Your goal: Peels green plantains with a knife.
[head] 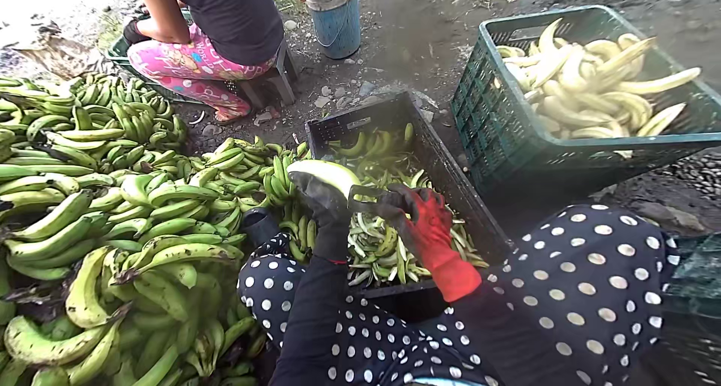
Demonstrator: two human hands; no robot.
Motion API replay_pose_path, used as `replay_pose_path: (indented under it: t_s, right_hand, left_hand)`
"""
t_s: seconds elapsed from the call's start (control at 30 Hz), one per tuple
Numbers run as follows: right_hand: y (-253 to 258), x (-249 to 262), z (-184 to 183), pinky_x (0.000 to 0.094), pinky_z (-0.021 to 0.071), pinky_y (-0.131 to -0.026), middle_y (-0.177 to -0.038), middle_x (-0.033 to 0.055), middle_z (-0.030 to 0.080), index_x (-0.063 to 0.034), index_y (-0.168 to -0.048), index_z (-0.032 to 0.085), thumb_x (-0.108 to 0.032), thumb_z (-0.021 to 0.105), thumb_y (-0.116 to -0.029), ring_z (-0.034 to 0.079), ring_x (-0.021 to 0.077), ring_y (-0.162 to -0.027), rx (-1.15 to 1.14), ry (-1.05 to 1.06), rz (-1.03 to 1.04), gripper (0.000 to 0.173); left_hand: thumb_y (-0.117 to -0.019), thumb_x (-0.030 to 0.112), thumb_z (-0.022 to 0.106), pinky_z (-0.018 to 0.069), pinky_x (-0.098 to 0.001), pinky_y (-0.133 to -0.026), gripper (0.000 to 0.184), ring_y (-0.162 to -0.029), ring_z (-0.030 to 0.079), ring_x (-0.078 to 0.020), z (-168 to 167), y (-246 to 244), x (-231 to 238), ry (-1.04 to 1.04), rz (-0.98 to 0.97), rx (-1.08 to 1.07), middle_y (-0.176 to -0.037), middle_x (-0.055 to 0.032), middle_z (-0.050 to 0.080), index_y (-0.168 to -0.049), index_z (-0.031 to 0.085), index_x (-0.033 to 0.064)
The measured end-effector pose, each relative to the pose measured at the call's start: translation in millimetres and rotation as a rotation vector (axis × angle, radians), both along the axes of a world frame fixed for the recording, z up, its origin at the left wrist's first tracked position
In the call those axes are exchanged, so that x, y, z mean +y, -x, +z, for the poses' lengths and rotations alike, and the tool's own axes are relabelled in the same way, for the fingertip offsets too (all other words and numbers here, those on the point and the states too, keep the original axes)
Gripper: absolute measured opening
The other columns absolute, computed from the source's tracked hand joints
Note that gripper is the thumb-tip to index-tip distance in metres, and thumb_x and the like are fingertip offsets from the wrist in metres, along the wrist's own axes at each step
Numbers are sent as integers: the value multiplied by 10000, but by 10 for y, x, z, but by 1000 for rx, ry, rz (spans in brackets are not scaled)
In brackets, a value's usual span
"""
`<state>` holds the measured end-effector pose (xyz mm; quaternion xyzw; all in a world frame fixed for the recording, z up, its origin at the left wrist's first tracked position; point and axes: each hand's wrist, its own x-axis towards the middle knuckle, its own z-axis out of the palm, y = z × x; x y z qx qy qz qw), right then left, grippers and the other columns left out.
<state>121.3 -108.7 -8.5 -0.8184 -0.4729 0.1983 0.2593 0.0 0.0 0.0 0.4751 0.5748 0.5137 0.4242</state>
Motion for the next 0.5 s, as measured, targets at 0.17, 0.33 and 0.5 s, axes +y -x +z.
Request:
replay_pose_path:
  t_s: [0.17,0.33,0.5]
  right_hand:
    - [-74,136,151,692,423,-937,-1329,248,617,-310,-1457,582,-415,551,-1014,539,495,-1252,79,46,-35,456]
    - [-323,266,99,704,410,-942,-1402,226,577,-266,-1486,546,-349,491,-1064,509,483,-1292,86,52,-54,433]
    - [-541,271,-139,660,430,-1018,-1323,261,632,-72,-1430,565,-231,443,-1090,588,444,-1248,201,-8,-96,395]
  left_hand:
    - [-1071,428,305,562,-433,-829,509,-994,653,-174,145,23,-117,-56,-309,-19,-1192,-87,654,-1459,422,121]
    - [-1075,560,210,578,-399,-812,561,-947,657,-149,24,131,-37,79,-820,-45,-1154,-56,664,-1445,500,255]
    - [-1011,686,247,591,-392,-806,747,-901,678,-157,-23,-55,-72,125,-945,-29,-1081,-83,686,-1435,483,119]
